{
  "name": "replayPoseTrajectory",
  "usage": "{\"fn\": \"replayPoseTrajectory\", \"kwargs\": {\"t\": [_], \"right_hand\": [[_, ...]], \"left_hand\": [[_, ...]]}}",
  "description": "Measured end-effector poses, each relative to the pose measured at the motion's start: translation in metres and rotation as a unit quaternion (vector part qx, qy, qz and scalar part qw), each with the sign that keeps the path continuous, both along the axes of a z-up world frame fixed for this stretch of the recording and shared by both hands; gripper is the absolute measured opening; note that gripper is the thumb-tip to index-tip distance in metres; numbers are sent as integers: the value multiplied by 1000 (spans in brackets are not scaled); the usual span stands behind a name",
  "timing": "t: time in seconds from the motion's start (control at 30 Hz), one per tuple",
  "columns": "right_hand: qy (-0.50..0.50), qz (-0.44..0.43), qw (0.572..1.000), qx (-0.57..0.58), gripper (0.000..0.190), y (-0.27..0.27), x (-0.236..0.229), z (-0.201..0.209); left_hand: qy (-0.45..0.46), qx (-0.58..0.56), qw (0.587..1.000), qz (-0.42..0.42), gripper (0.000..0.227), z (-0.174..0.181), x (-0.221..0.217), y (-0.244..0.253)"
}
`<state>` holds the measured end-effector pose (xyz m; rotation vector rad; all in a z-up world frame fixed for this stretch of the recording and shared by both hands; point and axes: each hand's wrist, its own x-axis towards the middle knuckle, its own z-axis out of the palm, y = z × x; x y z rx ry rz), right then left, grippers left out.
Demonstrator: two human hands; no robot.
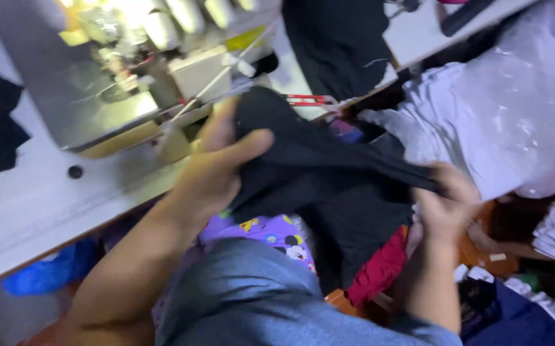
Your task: The person is organizing, inspecting, and folding black fabric components on a sewing table next to an overlock machine.
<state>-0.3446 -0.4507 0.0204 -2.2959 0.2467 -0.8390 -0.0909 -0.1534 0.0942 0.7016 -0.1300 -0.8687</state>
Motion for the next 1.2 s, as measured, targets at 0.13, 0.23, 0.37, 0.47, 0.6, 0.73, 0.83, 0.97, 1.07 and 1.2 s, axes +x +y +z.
{"fn": "replayPoseTrajectory", "kwargs": {"t": [0.13, 0.23, 0.37, 0.47, 0.6, 0.73, 0.83, 0.97, 1.07, 1.2], "right_hand": [[27, -223, 947, -228, 18, -33, -104, 21], [255, -268, 900, -229, 19, -20, -132, 15], [637, -207, 742, -23, 25, 26, -98, -54], [799, -15, 597, -70, 45, 52, -108, -208], [812, 111, 566, -89, 61, 112, -64, -245], [724, 181, 647, -157, 29, 114, 4, -254], [712, 185, 630, -249, 26, 109, 68, -273], [632, 228, 675, -306, 29, 164, 145, -253], [486, 349, 740, -307, 28, 218, 170, -239], [445, 447, 751, -194, 29, 258, 181, -208]], "left_hand": [[-153, -100, 982, -48, 35, -47, -7, -78], [-342, -31, 937, -62, 27, -95, -3, -119], [-589, 186, 773, -144, 26, -247, -7, -161], [-663, 240, 675, -217, 36, -337, -22, -135], [-623, 230, 704, -252, 43, -379, -20, -45], [-496, 156, 779, -350, 38, -261, 17, 93], [-455, 152, 812, -333, 28, -135, 50, 191], [-580, 508, 626, 112, 24, -183, 151, 306], [-590, 565, 343, 464, 31, -100, 176, 345], [-374, 780, 190, 465, 85, -80, 234, 395]]}}
